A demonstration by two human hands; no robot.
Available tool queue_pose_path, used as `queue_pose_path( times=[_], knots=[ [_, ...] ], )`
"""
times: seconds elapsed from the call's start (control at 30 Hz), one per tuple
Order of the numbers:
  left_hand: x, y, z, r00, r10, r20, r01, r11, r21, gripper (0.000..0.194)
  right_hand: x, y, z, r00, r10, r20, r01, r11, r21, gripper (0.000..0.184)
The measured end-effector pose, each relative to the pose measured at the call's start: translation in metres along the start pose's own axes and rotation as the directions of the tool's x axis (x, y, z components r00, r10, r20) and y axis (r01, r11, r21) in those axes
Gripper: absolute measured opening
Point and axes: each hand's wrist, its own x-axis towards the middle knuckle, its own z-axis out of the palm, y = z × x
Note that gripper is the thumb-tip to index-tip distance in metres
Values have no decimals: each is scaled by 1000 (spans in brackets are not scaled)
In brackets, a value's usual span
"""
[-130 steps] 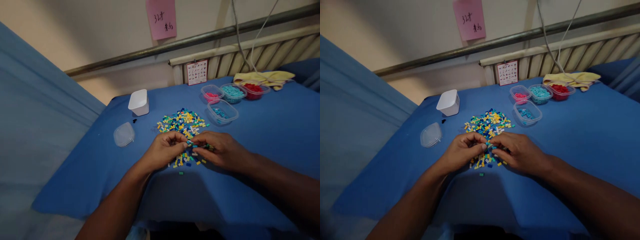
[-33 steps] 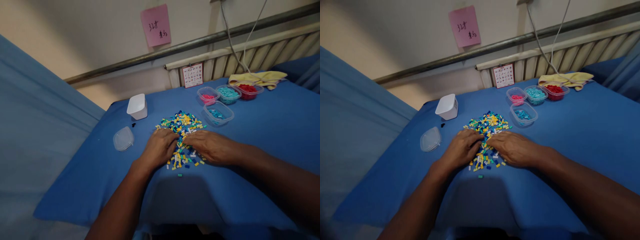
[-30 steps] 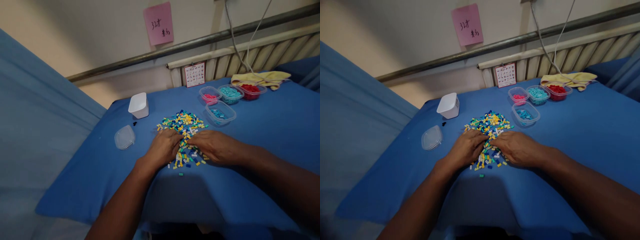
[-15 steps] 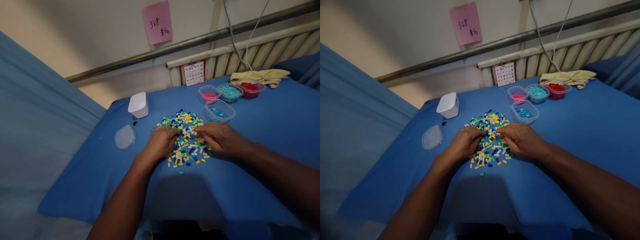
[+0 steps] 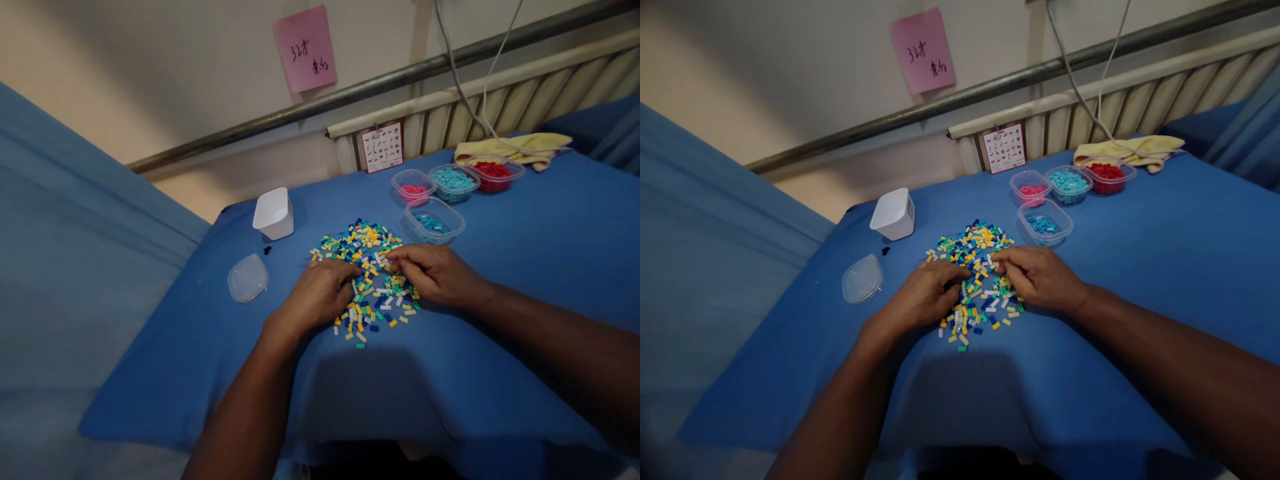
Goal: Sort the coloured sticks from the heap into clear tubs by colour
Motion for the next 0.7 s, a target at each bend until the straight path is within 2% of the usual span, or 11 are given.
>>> queue_pose_path(
  times=[0.13, 0.3, 0.5, 0.63, 0.7],
  knots=[
    [-2, -1, -3, 996, -58, -67, 59, 998, 8, 33, 1, -1, -1, 1000, 28, 10, -28, 1000, 4, 30],
    [-6, 2, -9, 1000, -26, 7, 25, 998, 61, 25, 0, 0, 0, 998, 57, 25, -57, 998, 13, 31],
    [-2, 7, -8, 995, -97, 29, 90, 979, 185, 21, -1, 3, 1, 998, 62, 32, -63, 997, 38, 32],
    [2, 10, -4, 987, -152, -49, 156, 981, 115, 15, 1, 2, 1, 998, 51, 37, -52, 998, 20, 31],
    [6, 13, 0, 987, -132, -90, 136, 990, 42, 15, 1, 1, 0, 998, 41, 37, -41, 999, 12, 30]
  ],
)
